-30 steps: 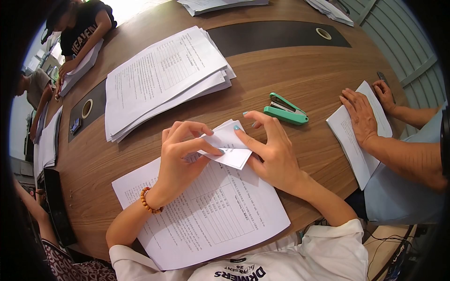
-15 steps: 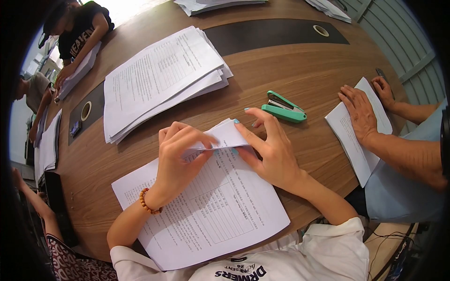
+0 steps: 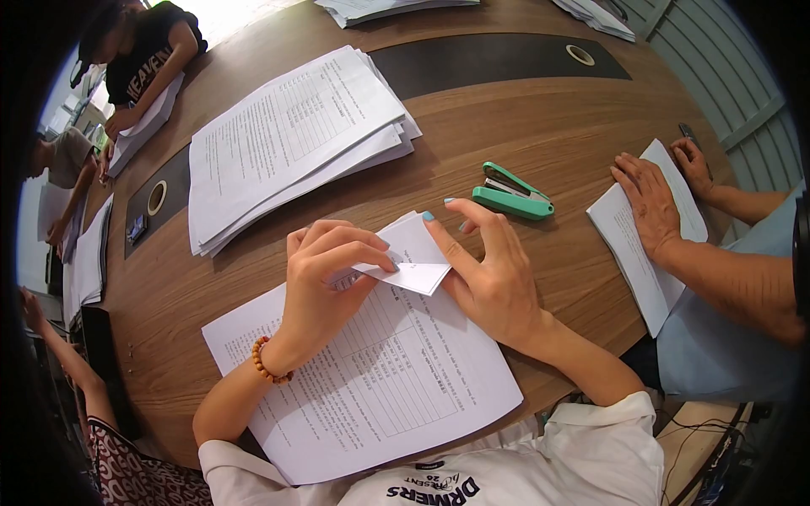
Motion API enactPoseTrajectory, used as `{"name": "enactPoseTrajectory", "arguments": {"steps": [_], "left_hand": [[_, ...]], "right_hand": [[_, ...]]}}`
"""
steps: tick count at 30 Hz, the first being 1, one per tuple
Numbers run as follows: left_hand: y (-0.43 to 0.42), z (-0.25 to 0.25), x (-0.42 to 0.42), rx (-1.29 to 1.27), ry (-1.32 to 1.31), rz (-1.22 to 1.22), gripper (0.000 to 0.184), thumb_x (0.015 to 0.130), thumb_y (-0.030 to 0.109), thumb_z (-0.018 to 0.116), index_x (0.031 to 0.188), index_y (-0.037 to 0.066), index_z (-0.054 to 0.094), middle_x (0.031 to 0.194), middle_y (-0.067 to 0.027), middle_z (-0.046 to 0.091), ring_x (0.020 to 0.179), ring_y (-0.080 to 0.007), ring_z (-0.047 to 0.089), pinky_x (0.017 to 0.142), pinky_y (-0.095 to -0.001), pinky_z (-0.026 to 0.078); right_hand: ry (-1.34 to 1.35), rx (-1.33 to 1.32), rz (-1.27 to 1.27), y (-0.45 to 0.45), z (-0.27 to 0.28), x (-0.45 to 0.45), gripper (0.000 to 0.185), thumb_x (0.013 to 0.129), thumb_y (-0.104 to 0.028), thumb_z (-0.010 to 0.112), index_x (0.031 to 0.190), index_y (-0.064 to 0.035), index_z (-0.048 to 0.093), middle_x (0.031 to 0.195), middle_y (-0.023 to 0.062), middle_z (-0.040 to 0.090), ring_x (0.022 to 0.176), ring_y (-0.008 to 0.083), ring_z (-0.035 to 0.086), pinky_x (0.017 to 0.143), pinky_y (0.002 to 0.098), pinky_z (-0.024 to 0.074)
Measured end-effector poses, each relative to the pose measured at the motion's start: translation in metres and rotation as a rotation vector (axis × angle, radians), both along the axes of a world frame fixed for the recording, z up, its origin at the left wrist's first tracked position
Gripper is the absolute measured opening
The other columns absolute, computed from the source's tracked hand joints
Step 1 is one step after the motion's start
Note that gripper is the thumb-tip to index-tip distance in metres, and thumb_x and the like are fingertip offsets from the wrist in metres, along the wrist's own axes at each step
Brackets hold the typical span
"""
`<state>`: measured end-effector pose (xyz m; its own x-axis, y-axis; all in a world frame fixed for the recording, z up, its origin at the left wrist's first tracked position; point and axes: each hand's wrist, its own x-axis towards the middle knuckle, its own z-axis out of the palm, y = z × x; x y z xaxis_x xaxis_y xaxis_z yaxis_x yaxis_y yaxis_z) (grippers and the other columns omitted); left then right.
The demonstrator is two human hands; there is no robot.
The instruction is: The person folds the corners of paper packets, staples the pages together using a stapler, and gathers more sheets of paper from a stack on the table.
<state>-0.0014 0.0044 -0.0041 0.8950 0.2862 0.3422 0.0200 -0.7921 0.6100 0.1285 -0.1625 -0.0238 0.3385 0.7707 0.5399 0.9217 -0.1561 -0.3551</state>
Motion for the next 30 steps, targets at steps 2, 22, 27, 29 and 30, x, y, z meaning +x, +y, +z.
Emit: {"name": "enactPoseTrajectory", "arguments": {"steps": [2,22,27,29,30], "left_hand": [[-0.0008,0.0009,0.0001,0.018,-0.003,0.01,0.022,0.061,0.0,0.077,0.073,0.018,0.07,0.095,0.0064,0.066,0.092,-0.0139,0.053,0.084,-0.0313,0.032],[-0.0008,0.0022,-0.0005,-0.151,0.001,0.005,0.03,0.064,-0.001,0.075,0.09,0.013,0.07,0.087,0.0026,0.065,0.086,-0.0129,0.056,0.083,-0.0294,0.033],[-0.0053,0.0051,0.0018,-0.331,0.001,0.078,0.042,0.069,0.0,0.073,0.109,0.01,0.063,0.088,-0.0011,0.066,0.08,-0.0133,0.059,0.081,-0.0285,0.036],[-0.0012,0.0067,0.0007,-0.074,0.025,-0.034,0.048,0.068,-0.005,0.069,0.114,0.005,0.062,0.095,-0.0075,0.064,0.084,-0.0153,0.059,0.081,-0.0289,0.043],[0.0016,0.0068,0.0006,-0.073,0.028,-0.028,0.048,0.068,-0.005,0.069,0.114,0.005,0.062,0.095,-0.0075,0.064,0.084,-0.0153,0.059,0.081,-0.0289,0.043]], "right_hand": [[0.014,-0.016,0.022,-0.0003,0.0015,0.0011,0.042,0.068,-0.011,0.073,0.108,-0.0029,0.064,0.123,0.0112,0.047,0.095,0.023,0.051,0.078,0.0338,0.0448],[-0.017,0.11,0.048,0.001,0.0021,0.0003,0.047,0.07,-0.009,0.069,0.114,-0.0003,0.059,0.111,0.0126,0.055,0.096,0.0232,0.054,0.076,0.0339,0.0445],[0.422,0.155,0.147,-0.002,-0.0013,0.0051,0.052,0.077,-0.006,0.066,0.125,0.0037,0.048,0.102,0.015,0.056,0.091,0.0286,0.056,0.078,0.035,0.0465],[0.465,0.144,0.154,-0.0032,0.003,0.0039,0.044,0.081,-0.003,0.061,0.123,0.0055,0.05,0.1,0.016,0.057,0.09,0.0291,0.056,0.078,0.0348,0.0464],[0.486,0.134,0.158,-0.0038,0.0044,0.0033,0.041,0.082,-0.003,0.059,0.121,0.0059,0.051,0.1,0.0161,0.057,0.089,0.0292,0.056,0.077,0.0352,0.0463]]}}
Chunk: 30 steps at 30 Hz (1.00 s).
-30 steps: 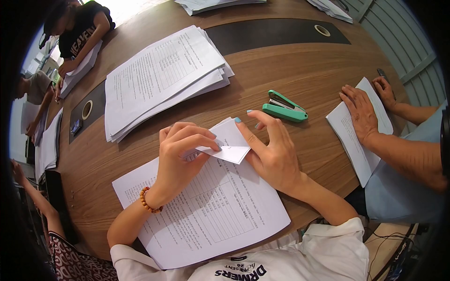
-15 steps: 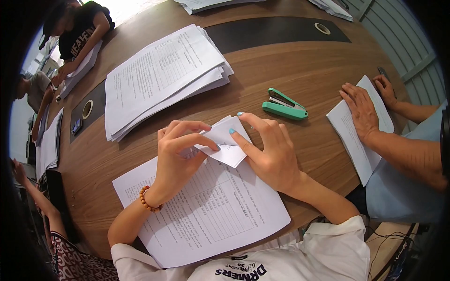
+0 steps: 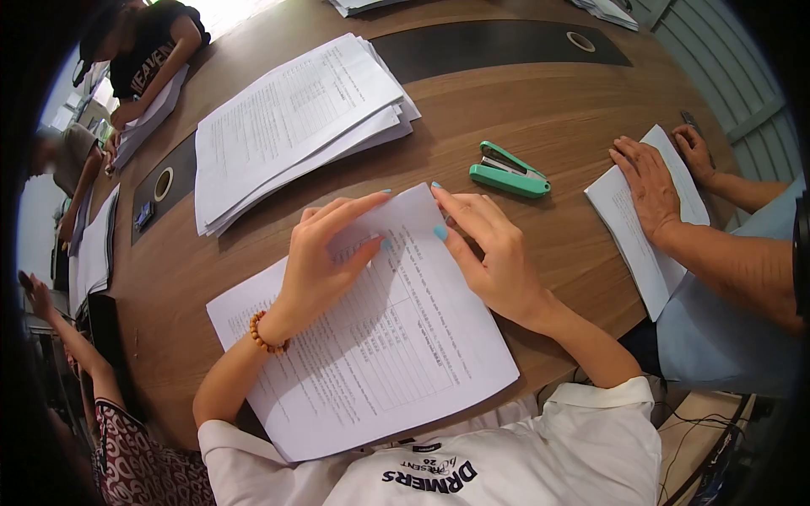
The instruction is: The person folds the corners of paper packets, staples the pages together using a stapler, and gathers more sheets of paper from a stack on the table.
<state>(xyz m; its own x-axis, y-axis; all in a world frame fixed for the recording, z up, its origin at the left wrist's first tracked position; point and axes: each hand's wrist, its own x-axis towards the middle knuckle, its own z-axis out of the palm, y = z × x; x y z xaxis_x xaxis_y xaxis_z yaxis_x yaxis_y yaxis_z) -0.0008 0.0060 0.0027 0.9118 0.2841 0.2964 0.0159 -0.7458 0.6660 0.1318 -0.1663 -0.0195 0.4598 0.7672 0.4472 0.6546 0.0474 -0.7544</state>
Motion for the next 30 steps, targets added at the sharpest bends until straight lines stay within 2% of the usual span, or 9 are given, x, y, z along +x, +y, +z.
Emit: {"name": "enactPoseTrajectory", "arguments": {"steps": [3,5,6,8,11,14,16,19,30], "left_hand": [[0.004,-0.002,0.001,0.037,0.012,-0.074,0.052,0.071,-0.002,0.067,0.122,0.005,0.058,0.098,-0.008,0.064,0.082,-0.0142,0.058,0.075,-0.027,0.045],[0.004,-0.001,0.004,-0.176,0.006,-0.086,0.044,0.077,0.0,0.064,0.121,0.005,0.06,0.093,-0.0062,0.065,0.078,-0.011,0.056,0.069,-0.0232,0.044],[0.004,0.002,0.007,-0.175,0.006,-0.081,0.044,0.077,0.0,0.064,0.121,0.005,0.06,0.093,-0.0062,0.065,0.078,-0.011,0.056,0.069,-0.0232,0.044],[0.003,0.008,0.012,-0.311,0.151,0.027,0.034,0.082,0.0,0.06,0.116,0.004,0.063,0.087,-0.0043,0.065,0.074,-0.0078,0.053,0.065,-0.0208,0.042],[0.003,0.001,0.02,-0.274,0.033,-0.011,0.028,0.084,0.0,0.058,0.11,0.003,0.066,0.082,-0.0041,0.066,0.071,-0.0056,0.051,0.062,-0.0196,0.04],[0.004,0.0,0.022,-0.255,0.062,0.021,0.027,0.083,-0.001,0.059,0.108,0.003,0.067,0.083,-0.0048,0.066,0.071,-0.006,0.051,0.062,-0.02,0.041],[0.003,0.001,0.022,-0.239,0.067,0.025,0.027,0.082,-0.001,0.059,0.108,0.003,0.067,0.082,-0.0048,0.066,0.071,-0.0063,0.052,0.062,-0.0201,0.041],[0.005,0.0,0.024,-0.193,0.054,0.009,0.029,0.082,-0.002,0.058,0.109,0.003,0.067,0.082,-0.005,0.066,0.071,-0.0069,0.052,0.063,-0.0205,0.042],[-0.014,0.001,0.026,-0.206,0.002,0.026,0.032,0.085,-0.001,0.056,0.116,0.008,0.063,0.093,-0.007,0.066,0.074,-0.012,0.06,0.063,-0.0236,0.048]], "right_hand": [[0.057,-0.018,0.006,-0.001,0.003,-0.002,0.036,0.084,-0.002,0.055,0.119,0.0064,0.053,0.099,0.0163,0.058,0.089,0.0293,0.056,0.077,0.0356,0.0462],[0.089,-0.02,0.004,0.001,0.003,-0.002,0.034,0.085,-0.002,0.053,0.118,0.0065,0.053,0.099,0.0164,0.058,0.089,0.0293,0.056,0.076,0.0358,0.0462],[0.071,-0.014,0.0,0.001,0.002,-0.002,0.034,0.085,-0.002,0.053,0.118,0.0063,0.054,0.098,0.0164,0.058,0.089,0.0293,0.056,0.076,0.0356,0.0462],[0.052,-0.007,0.004,0.002,0.002,-0.002,0.033,0.085,-0.002,0.053,0.118,0.0062,0.054,0.098,0.0164,0.058,0.089,0.0293,0.056,0.076,0.0355,0.0462],[0.004,-0.013,-0.002,0.001,0.002,-0.002,0.034,0.085,-0.001,0.054,0.118,0.0059,0.054,0.097,0.0161,0.058,0.09,0.0291,0.055,0.077,0.0351,0.0461],[-0.005,0.0,-0.015,0.002,0.001,0.001,0.036,0.084,-0.001,0.056,0.12,0.0052,0.054,0.095,0.015,0.059,0.084,0.0262,0.058,0.073,0.0339,0.0476],[0.186,0.016,-0.035,0.004,0.007,0.002,0.035,0.082,0.0,0.059,0.117,0.0038,0.057,0.093,0.0144,0.062,0.075,0.0227,0.061,0.066,0.0317,0.049],[0.078,0.011,-0.011,0.006,0.002,0.01,0.031,0.081,0.0,0.06,0.113,0.0023,0.061,0.09,0.0146,0.065,0.069,0.0207,0.063,0.062,0.0296,0.0496],[0.124,0.02,-0.078,0.013,0.007,0.004,0.03,0.081,0.0,0.06,0.11,0.0034,0.062,0.087,0.0154,0.065,0.069,0.0213,0.061,0.063,0.03,0.0489]]}}
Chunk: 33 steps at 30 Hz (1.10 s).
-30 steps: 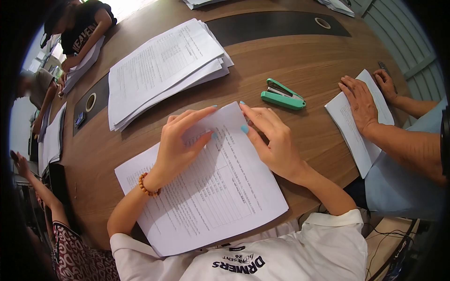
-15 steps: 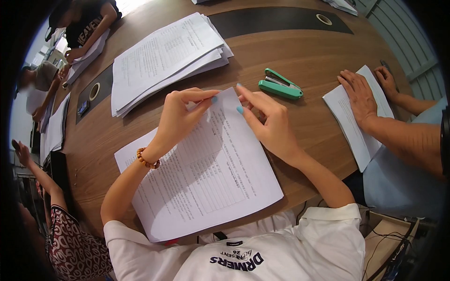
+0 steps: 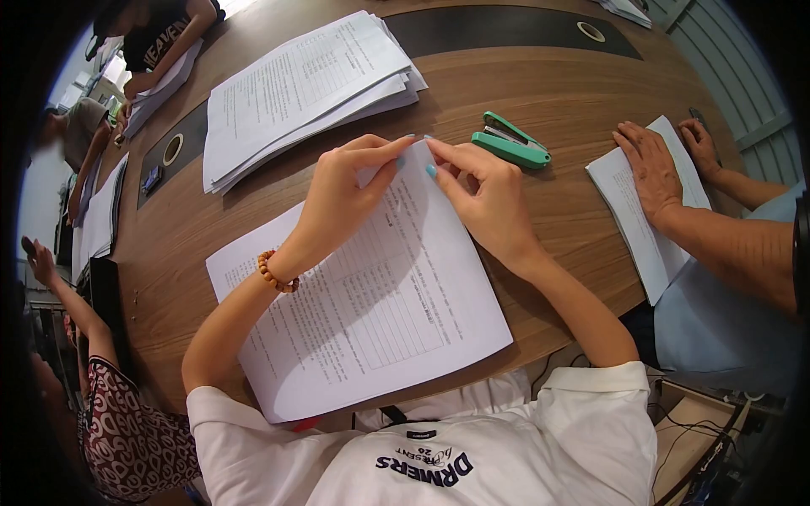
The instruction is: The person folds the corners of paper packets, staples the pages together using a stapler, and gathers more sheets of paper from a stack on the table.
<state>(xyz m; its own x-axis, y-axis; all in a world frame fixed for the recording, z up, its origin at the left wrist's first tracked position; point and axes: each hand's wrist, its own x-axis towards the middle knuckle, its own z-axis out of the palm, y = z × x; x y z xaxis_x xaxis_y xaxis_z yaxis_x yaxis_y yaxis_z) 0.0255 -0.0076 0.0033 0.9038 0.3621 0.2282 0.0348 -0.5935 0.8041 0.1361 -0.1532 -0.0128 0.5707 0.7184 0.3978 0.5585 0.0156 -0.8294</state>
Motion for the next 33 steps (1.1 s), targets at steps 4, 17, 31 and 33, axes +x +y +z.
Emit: {"name": "enactPoseTrajectory", "arguments": {"steps": [4,17,31,33], "left_hand": [[-0.001,-0.002,0.0,0.001,-0.005,-0.007,0.032,0.085,-0.001,0.056,0.116,0.008,0.063,0.095,-0.0079,0.066,0.075,-0.0125,0.061,0.065,-0.0243,0.05],[-0.001,-0.007,0.003,-0.066,-0.031,0.01,0.03,0.084,-0.003,0.057,0.111,0.007,0.066,0.092,-0.0081,0.067,0.073,-0.0119,0.061,0.064,-0.024,0.049],[0.004,-0.005,0.001,-0.111,-0.021,-0.046,0.033,0.084,-0.001,0.056,0.115,0.005,0.064,0.096,-0.0079,0.067,0.08,-0.0074,0.057,0.07,-0.0213,0.048],[0.005,-0.005,0.001,-0.115,-0.006,-0.046,0.033,0.083,0.0,0.056,0.115,0.005,0.064,0.097,-0.0078,0.067,0.079,-0.0073,0.057,0.069,-0.0212,0.048]], "right_hand": [[-0.054,-0.016,-0.01,0.002,-0.002,-0.001,0.029,0.081,-0.001,0.061,0.11,0.0037,0.062,0.084,0.0148,0.064,0.069,0.0225,0.061,0.064,0.0314,0.0487],[0.236,-0.101,0.0,0.003,0.0,0.004,0.024,0.081,-0.005,0.063,0.104,0.0014,0.065,0.089,0.013,0.068,0.071,0.0159,0.063,0.063,0.027,0.0492],[-0.163,-0.021,-0.097,-0.001,-0.003,-0.003,0.026,0.081,-0.01,0.064,0.104,0.0,0.063,0.093,0.0114,0.067,0.068,0.0179,0.06,0.063,0.0301,0.0499],[-0.173,-0.015,-0.093,-0.001,-0.005,-0.003,0.025,0.081,-0.01,0.064,0.104,0.0,0.063,0.094,0.0116,0.066,0.068,0.0179,0.06,0.063,0.0302,0.05]]}}
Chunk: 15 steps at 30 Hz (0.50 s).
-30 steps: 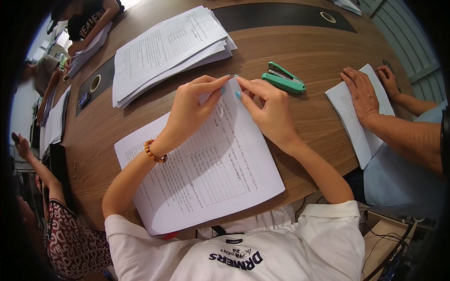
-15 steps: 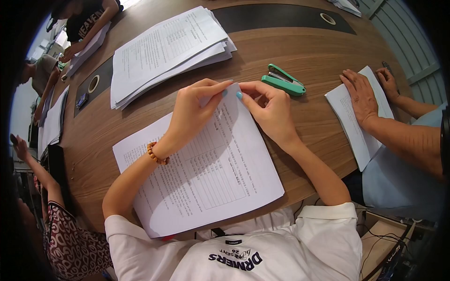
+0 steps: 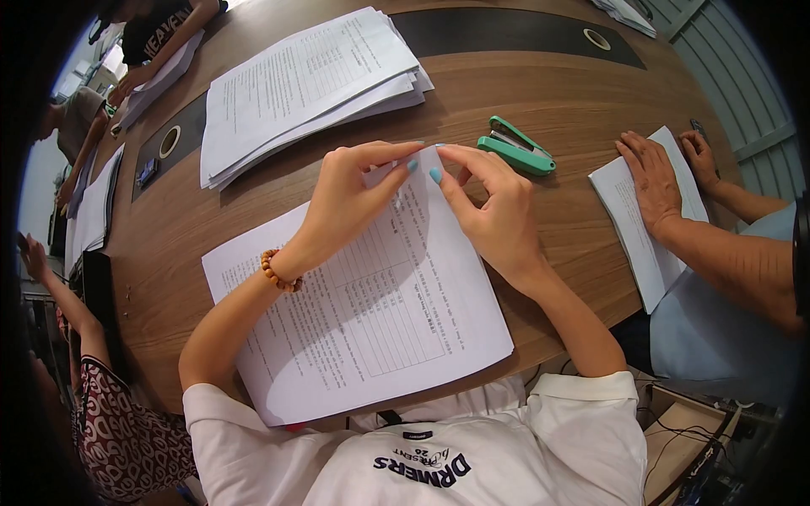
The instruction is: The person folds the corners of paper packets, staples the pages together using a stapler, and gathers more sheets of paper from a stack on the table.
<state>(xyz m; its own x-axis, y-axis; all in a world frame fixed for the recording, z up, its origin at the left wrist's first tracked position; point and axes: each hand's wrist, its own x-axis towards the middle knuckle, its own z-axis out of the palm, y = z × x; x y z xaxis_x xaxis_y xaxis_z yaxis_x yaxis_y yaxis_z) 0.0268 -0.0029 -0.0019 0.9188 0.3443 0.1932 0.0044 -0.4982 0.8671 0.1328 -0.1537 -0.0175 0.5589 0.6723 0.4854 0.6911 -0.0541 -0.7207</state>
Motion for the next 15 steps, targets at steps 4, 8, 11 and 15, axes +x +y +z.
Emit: {"name": "enactPoseTrajectory", "arguments": {"steps": [4,8,11,15], "left_hand": [[0.0004,-0.0017,0.0016,-0.042,-0.033,0.03,0.027,0.082,0.002,0.059,0.108,0.002,0.066,0.091,-0.0123,0.069,0.075,-0.0117,0.063,0.069,-0.0243,0.051],[0.001,0.0,0.0034,-0.057,0.002,0.042,0.027,0.082,0.0,0.058,0.107,0.001,0.066,0.088,-0.0124,0.07,0.073,-0.0111,0.063,0.067,-0.0244,0.051],[0.0045,-0.003,0.0041,-0.06,0.026,0.023,0.031,0.083,-0.001,0.056,0.112,0.005,0.066,0.094,-0.0075,0.068,0.081,-0.0074,0.06,0.073,-0.0222,0.05],[0.0035,0.0013,0.0051,-0.054,0.077,0.019,0.032,0.083,-0.002,0.056,0.112,0.005,0.065,0.097,-0.0082,0.069,0.084,-0.0081,0.061,0.077,-0.0227,0.05]], "right_hand": [[0.009,0.013,0.012,0.0,-0.0009,0.0007,0.025,0.081,-0.009,0.064,0.104,-0.0001,0.063,0.098,0.0123,0.065,0.068,0.0179,0.06,0.063,0.0306,0.0502],[-0.006,0.031,0.028,0.0,-0.0009,0.0007,0.026,0.08,-0.009,0.064,0.105,-0.0002,0.063,0.101,0.0125,0.065,0.069,0.0179,0.06,0.064,0.0309,0.0506],[0.009,0.026,0.038,-0.0007,0.0017,0.0008,0.026,0.08,-0.008,0.064,0.105,-0.0003,0.062,0.103,0.0119,0.063,0.069,0.018,0.06,0.066,0.0308,0.0509],[0.083,-0.009,0.03,-0.0023,0.0029,-0.0004,0.029,0.08,-0.007,0.064,0.107,0.0001,0.062,0.107,0.0112,0.061,0.071,0.0176,0.061,0.068,0.0302,0.0509]]}}
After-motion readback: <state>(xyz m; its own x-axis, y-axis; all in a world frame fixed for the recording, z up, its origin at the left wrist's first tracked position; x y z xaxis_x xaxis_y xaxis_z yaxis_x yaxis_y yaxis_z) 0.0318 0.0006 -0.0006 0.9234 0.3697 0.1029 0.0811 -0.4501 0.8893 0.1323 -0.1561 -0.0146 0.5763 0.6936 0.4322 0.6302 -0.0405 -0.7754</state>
